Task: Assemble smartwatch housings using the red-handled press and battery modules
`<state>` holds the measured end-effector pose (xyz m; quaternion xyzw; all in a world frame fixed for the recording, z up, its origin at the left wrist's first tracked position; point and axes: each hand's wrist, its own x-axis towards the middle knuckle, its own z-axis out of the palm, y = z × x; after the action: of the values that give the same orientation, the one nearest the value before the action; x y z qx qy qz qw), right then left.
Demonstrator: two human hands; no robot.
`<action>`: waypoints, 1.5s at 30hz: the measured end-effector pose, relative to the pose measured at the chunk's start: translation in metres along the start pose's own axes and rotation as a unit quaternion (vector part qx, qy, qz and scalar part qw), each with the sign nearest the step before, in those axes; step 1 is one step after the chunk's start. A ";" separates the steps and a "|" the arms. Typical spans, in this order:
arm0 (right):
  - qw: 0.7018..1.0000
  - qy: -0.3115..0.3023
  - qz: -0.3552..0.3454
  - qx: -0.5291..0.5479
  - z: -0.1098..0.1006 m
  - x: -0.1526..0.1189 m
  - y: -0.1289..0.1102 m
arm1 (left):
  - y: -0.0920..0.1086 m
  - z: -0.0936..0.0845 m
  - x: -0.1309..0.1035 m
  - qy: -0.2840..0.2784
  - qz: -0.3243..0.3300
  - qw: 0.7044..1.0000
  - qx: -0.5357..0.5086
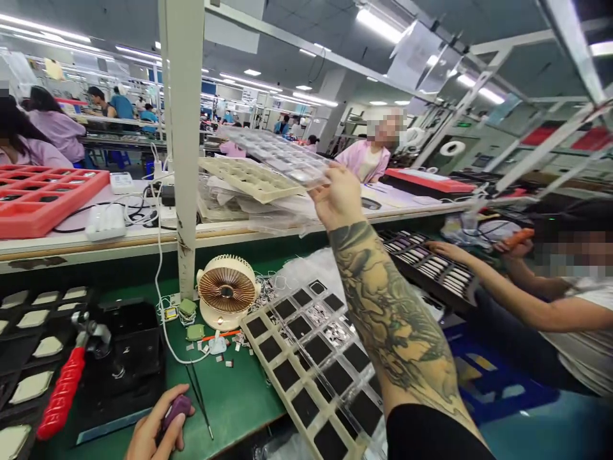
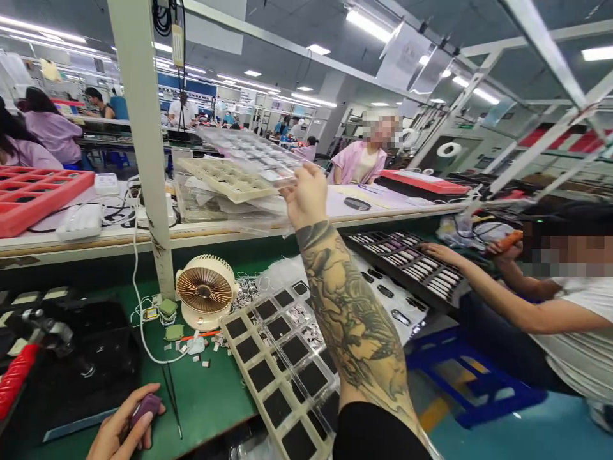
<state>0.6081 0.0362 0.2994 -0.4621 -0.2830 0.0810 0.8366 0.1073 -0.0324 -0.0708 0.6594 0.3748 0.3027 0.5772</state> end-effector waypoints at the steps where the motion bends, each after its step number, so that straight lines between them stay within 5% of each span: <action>1: 1.000 -0.004 0.016 0.001 0.017 -0.005 0.009 | 0.000 0.000 0.000 0.001 -0.005 1.000 -0.009; 5: 0.997 -0.029 0.069 -0.029 0.057 -0.010 0.025 | 0.000 0.002 0.001 0.004 -0.013 1.000 -0.027; 10: 0.985 -0.104 0.089 -0.108 0.050 0.007 0.017 | 0.003 -0.002 0.002 -0.016 0.005 1.000 0.000; 16: 0.956 -0.150 0.033 -0.250 0.002 -0.022 -0.016 | 0.013 -0.029 0.001 -0.078 -0.012 0.995 0.060; 21: 0.926 -0.187 -0.009 -0.328 -0.078 -0.114 -0.040 | 0.012 -0.039 0.001 -0.101 -0.028 0.992 0.075; 23: 0.880 -0.206 -0.018 -0.428 -0.122 -0.156 -0.039 | 0.012 -0.037 -0.002 -0.092 -0.028 0.992 0.082; 26: 0.713 -0.258 0.039 -0.651 -0.187 -0.202 -0.020 | 0.011 -0.035 -0.006 -0.073 -0.038 0.993 0.080; 29: 0.644 -0.249 0.067 -0.721 -0.227 -0.230 0.007 | 0.007 -0.037 -0.007 -0.097 -0.035 0.992 0.077; 34: 0.626 -0.216 0.060 -0.747 -0.246 -0.250 0.047 | 0.004 -0.040 -0.003 -0.115 -0.021 0.988 0.103; 39: 0.659 -0.154 0.000 -0.737 -0.249 -0.258 0.053 | 0.019 -0.035 -0.005 -0.108 0.011 0.987 0.116; 42: 0.698 -0.076 -0.077 -0.708 -0.236 -0.281 0.042 | 0.031 -0.031 -0.006 -0.095 0.055 0.985 0.130; 45: 0.733 -0.035 -0.194 -0.651 -0.204 -0.333 0.036 | 0.036 -0.028 -0.002 -0.071 0.120 0.982 0.130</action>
<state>0.4498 -0.2245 0.0531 -0.8254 -0.3791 -0.2712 0.3186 0.0879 -0.0213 -0.0307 0.7889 0.2868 0.2708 0.4713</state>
